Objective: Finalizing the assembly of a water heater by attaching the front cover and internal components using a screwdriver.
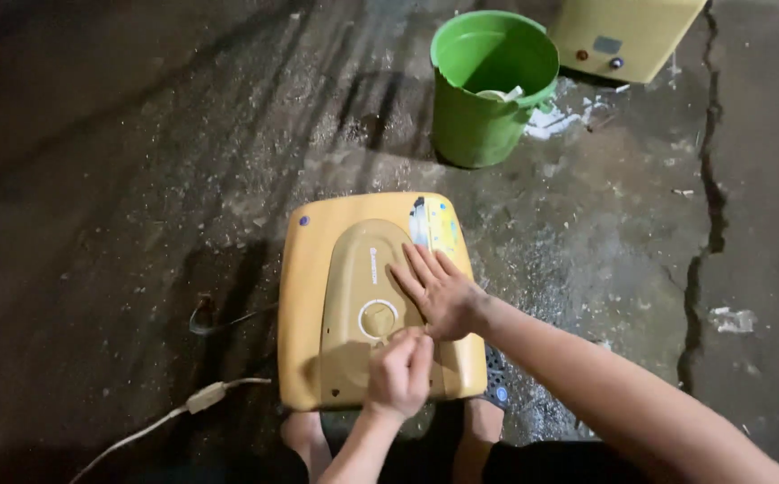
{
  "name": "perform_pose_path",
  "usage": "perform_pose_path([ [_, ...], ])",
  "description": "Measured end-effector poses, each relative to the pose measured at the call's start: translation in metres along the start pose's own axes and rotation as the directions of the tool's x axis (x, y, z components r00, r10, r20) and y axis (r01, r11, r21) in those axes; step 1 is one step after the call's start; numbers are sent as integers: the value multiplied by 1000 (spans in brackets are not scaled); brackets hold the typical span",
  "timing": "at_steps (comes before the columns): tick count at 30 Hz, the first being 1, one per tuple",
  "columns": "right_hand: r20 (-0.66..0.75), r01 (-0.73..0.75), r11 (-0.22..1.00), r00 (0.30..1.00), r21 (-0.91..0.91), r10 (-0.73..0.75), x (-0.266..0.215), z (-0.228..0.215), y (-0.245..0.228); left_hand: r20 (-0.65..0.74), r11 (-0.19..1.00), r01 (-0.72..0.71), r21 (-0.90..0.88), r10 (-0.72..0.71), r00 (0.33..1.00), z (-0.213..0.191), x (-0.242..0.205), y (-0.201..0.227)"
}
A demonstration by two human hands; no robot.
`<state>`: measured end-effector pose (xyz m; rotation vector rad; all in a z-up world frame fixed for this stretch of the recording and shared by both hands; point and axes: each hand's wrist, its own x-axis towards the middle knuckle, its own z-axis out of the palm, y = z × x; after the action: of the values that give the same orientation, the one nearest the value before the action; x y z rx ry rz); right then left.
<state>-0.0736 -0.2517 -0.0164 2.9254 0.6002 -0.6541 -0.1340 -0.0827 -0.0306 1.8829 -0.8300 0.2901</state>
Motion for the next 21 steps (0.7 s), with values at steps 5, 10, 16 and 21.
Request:
perform_pose_path([
  [5,-513,75,996,854,-51,-90,16,44,24,-179,955,-78,285,133,975,-35,1,2],
  [10,-724,12,982,674,-191,-149,26,60,31,-139,749,-21,663,150,979,-4,-20,-43],
  [16,-314,147,915,949,376,-24,34,17,68,-97,704,-2,710,100,990,-8,-17,-59],
  [21,11,-537,431,635,725,773,-87,39,157,-61,746,-12,666,71,996,-16,-11,-47],
])
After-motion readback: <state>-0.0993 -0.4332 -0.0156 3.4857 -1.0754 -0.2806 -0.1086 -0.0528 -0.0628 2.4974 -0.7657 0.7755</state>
